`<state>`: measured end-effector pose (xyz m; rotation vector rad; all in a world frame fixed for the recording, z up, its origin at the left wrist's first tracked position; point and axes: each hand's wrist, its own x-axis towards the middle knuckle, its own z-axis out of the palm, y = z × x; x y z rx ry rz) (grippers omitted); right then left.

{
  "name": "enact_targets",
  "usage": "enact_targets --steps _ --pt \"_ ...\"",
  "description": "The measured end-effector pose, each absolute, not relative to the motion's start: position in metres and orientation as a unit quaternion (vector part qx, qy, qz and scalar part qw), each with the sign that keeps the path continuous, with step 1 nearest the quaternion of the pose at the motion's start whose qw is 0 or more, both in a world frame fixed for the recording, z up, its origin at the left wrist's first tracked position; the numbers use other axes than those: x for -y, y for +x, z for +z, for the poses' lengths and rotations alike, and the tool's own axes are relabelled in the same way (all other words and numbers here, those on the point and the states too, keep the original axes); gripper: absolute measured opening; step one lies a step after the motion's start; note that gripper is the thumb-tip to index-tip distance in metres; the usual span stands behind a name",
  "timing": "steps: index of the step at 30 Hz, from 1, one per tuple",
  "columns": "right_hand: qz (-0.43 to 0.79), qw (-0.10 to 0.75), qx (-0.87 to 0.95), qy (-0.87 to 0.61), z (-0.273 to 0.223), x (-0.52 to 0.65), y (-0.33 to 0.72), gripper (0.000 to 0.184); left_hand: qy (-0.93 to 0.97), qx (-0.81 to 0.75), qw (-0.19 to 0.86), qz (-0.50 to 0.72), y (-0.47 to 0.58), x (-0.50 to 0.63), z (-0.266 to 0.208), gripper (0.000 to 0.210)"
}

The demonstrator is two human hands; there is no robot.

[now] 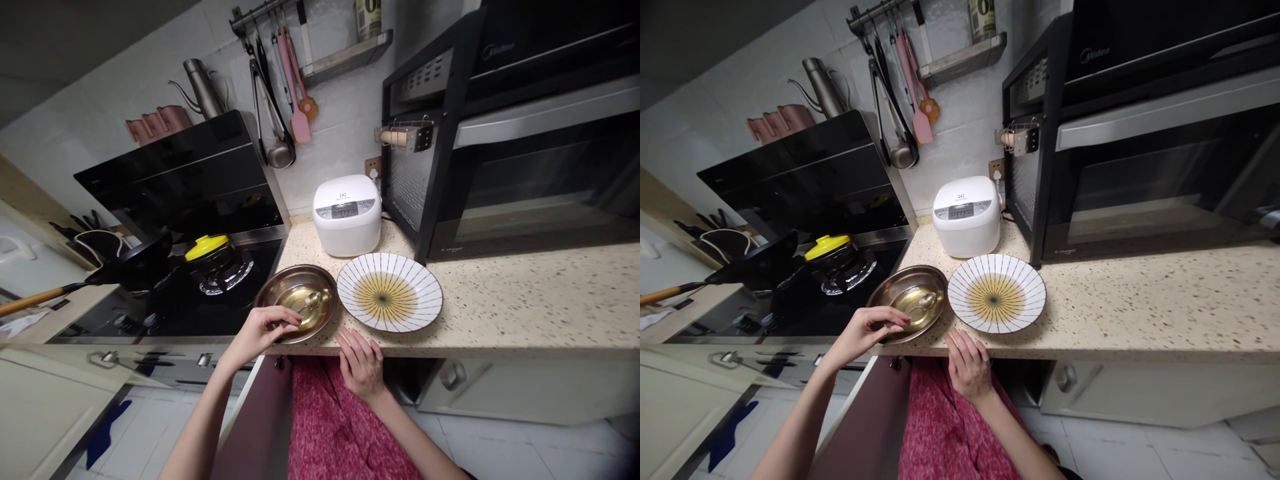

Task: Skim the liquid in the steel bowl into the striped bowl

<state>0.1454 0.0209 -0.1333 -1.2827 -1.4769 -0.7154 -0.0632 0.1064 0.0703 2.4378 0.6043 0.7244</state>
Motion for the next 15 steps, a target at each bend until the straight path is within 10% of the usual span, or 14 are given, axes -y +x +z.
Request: enact_targets --steps 15 --pt "-0.299 0.503 0.611 -0.534 -0.132 -0.02 0.145 0.037 0.858 -0.316 0.258 0.312 -0.077 -0.124 0.061 0.026"
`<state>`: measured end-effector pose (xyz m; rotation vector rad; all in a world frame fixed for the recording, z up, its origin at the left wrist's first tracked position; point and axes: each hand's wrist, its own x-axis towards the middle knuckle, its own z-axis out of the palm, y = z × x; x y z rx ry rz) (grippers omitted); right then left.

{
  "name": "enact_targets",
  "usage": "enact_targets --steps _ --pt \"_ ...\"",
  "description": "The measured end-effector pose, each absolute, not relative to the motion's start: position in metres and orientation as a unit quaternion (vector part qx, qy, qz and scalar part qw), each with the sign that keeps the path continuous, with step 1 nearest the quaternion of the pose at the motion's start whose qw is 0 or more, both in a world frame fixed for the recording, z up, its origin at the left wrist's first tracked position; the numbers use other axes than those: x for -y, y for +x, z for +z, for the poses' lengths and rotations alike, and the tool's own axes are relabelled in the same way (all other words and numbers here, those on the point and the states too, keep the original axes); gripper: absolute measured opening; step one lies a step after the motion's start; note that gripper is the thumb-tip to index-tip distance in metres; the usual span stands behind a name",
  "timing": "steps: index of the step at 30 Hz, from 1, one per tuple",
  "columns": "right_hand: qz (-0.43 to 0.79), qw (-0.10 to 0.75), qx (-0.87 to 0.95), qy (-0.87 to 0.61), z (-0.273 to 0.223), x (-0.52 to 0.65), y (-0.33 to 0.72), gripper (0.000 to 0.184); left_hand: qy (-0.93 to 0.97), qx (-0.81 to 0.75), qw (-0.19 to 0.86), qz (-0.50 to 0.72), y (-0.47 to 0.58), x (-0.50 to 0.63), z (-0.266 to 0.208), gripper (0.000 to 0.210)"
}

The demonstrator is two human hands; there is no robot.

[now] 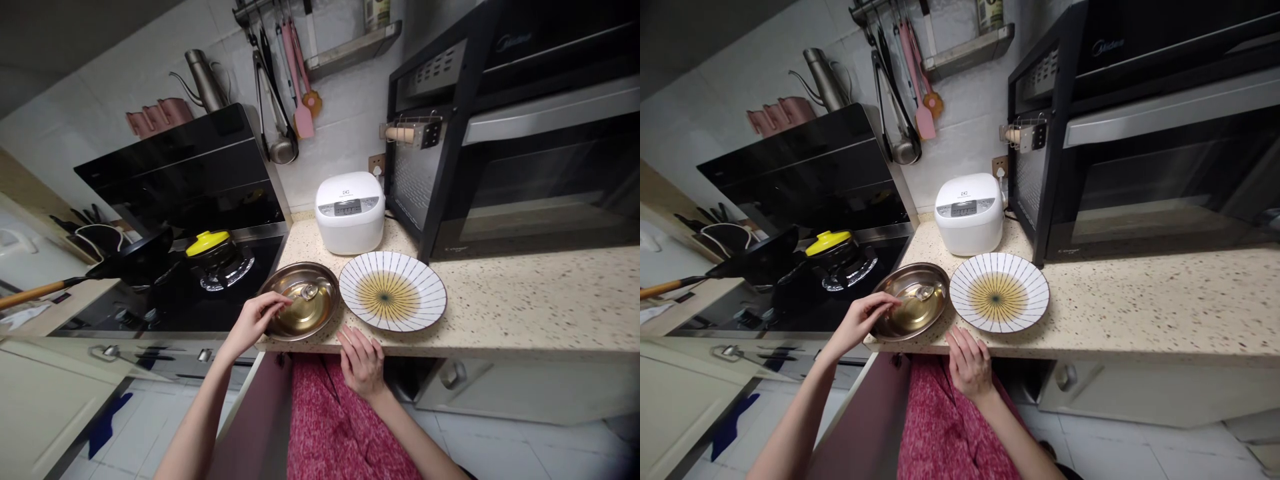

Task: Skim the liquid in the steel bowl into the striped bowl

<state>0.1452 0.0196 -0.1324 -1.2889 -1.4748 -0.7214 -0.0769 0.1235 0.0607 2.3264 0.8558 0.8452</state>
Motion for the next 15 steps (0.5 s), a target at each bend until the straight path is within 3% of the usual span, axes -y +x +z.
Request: enact_targets --steps 15 --pt "-0.296 0.505 0.612 -0.532 -0.1295 -0.0181 0.1446 0.034 0.793 -0.351 0.388 0.31 -0.0829 -0.1288 0.0608 0.033"
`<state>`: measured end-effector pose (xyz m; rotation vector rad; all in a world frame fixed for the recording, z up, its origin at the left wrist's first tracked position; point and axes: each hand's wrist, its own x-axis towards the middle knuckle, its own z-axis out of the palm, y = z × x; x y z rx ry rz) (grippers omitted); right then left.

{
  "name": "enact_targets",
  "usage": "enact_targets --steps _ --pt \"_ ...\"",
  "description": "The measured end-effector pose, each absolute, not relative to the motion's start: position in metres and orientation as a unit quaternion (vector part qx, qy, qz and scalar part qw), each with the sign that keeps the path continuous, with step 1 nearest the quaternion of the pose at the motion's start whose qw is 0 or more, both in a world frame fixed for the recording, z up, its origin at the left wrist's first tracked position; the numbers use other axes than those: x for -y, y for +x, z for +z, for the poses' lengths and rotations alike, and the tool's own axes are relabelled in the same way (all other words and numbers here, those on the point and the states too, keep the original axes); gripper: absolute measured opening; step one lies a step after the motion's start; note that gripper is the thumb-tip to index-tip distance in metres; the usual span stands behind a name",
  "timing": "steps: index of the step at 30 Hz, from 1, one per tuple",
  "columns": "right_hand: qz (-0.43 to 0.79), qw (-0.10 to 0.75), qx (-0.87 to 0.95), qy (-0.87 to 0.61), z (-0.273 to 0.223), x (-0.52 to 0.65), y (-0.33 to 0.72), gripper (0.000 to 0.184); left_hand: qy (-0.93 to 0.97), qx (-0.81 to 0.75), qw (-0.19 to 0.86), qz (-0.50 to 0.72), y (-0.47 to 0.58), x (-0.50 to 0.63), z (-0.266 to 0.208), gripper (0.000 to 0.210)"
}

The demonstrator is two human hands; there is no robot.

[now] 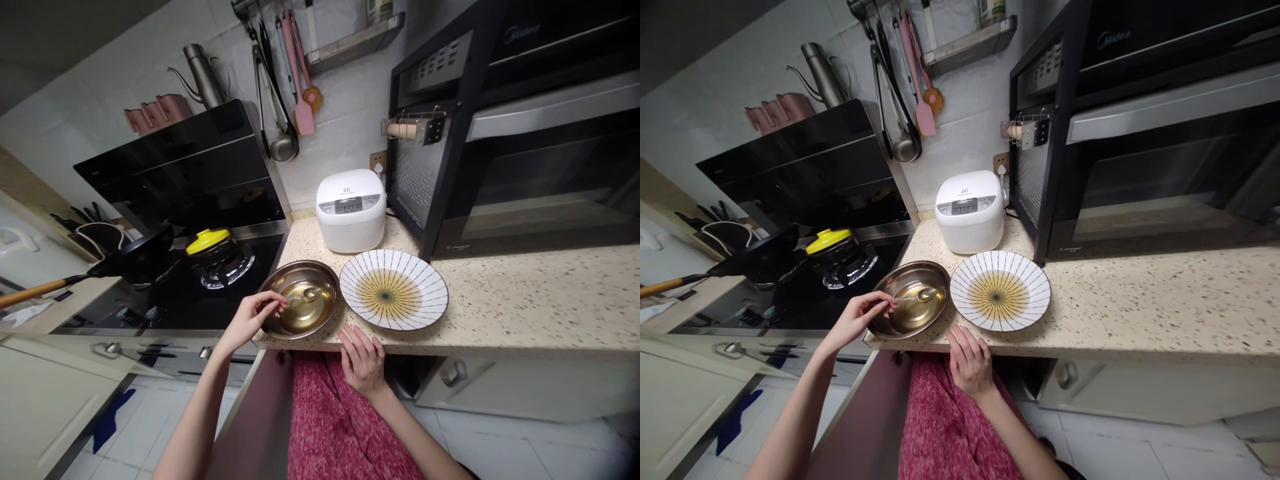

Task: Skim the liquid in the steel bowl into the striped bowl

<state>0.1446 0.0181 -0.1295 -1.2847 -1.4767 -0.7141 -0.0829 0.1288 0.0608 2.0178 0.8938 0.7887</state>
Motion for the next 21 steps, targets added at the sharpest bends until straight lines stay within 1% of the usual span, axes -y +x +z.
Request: enact_targets --steps 5,14,17,21 --pt "-0.297 0.506 0.61 -0.533 -0.1285 -0.0189 0.1445 0.033 0.77 -0.347 0.446 0.296 -0.0808 -0.1238 0.0677 0.035" --pt "-0.299 0.506 0.609 -0.533 -0.1276 -0.0194 0.1451 0.034 0.745 -0.31 0.499 0.317 -0.0811 -0.1228 0.0637 0.025" --pt "-0.299 0.506 0.61 -0.532 -0.1282 -0.0191 0.1451 0.034 0.748 -0.301 0.497 0.32 -0.0824 -0.1225 0.0626 0.023" --pt "-0.3 0.505 0.611 -0.531 -0.129 -0.0187 0.1449 0.036 0.774 -0.293 0.456 0.326 -0.0823 -0.1203 0.0658 0.022"
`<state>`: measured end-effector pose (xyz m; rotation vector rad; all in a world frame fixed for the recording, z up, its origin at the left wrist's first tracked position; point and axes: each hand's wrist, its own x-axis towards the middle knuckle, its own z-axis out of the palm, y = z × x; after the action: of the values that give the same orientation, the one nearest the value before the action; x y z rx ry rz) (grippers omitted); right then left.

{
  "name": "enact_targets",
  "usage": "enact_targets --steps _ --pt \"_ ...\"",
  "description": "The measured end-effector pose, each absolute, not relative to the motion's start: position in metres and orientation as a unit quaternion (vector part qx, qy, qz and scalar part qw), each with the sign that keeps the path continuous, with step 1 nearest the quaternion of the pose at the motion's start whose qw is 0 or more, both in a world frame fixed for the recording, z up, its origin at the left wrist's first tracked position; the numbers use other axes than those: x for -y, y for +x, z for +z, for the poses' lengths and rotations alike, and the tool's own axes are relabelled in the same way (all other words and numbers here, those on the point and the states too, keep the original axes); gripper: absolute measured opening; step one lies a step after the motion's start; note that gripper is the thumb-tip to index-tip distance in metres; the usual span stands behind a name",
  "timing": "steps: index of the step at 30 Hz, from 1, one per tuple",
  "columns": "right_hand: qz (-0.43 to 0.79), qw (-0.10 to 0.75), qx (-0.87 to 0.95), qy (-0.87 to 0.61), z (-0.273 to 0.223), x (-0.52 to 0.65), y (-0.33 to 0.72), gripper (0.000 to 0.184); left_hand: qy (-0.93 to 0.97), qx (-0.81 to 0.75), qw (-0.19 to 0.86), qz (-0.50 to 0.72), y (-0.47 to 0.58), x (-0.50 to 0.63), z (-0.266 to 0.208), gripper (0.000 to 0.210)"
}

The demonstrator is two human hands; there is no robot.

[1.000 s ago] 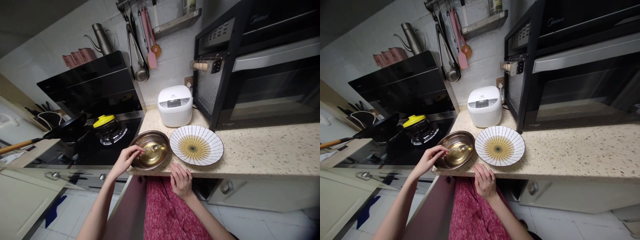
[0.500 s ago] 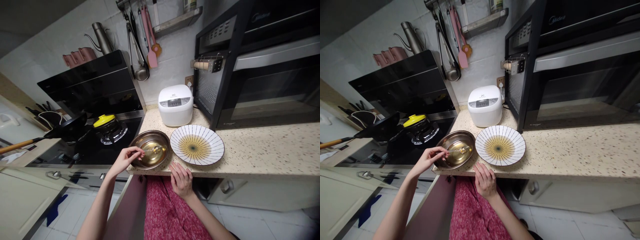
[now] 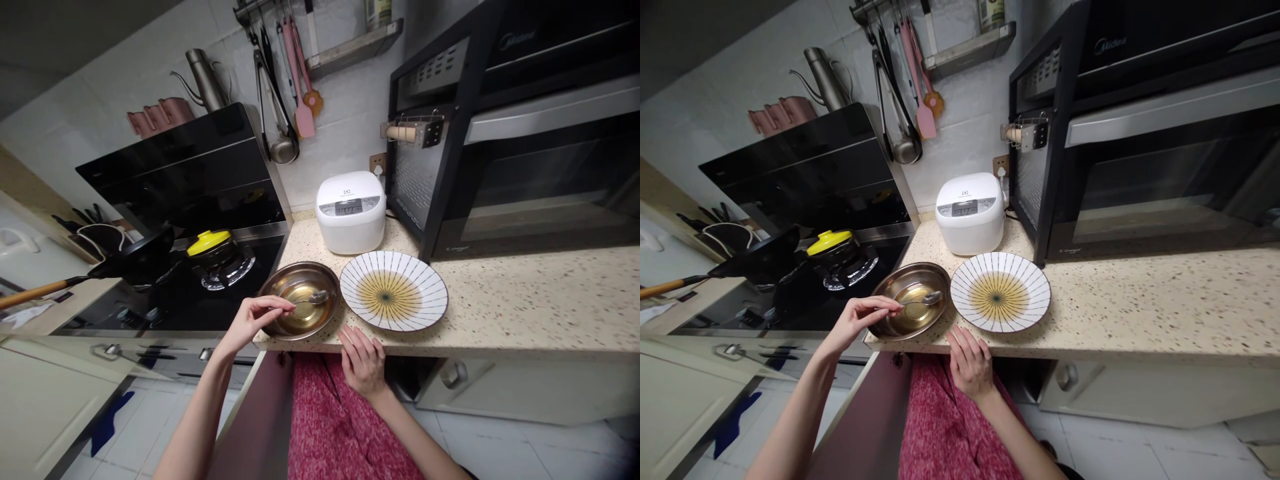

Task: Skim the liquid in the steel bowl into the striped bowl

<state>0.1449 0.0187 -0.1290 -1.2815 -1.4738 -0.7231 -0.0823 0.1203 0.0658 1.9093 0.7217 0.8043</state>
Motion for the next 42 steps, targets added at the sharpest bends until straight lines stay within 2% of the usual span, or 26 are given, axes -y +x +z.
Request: enact_targets --steps 9,21,26,36,42 --pt "-0.3 0.5 0.608 -0.539 -0.131 -0.019 0.145 0.048 0.798 -0.257 0.402 0.367 -0.082 -0.114 0.074 0.022" --pt "-0.302 0.506 0.606 -0.534 -0.131 -0.02 0.145 0.038 0.809 -0.209 0.338 0.433 -0.067 -0.103 0.073 0.02" --pt "-0.302 0.502 0.606 -0.538 -0.132 -0.02 0.145 0.044 0.81 -0.204 0.308 0.456 -0.053 -0.095 0.067 0.02" --pt "-0.304 0.494 0.609 -0.54 -0.135 -0.02 0.145 0.05 0.899 -0.116 0.144 0.398 -0.031 -0.085 0.063 0.028" --pt "-0.302 0.5 0.61 -0.535 -0.136 -0.021 0.146 0.046 0.931 -0.061 0.042 0.356 -0.025 -0.086 0.06 0.035"
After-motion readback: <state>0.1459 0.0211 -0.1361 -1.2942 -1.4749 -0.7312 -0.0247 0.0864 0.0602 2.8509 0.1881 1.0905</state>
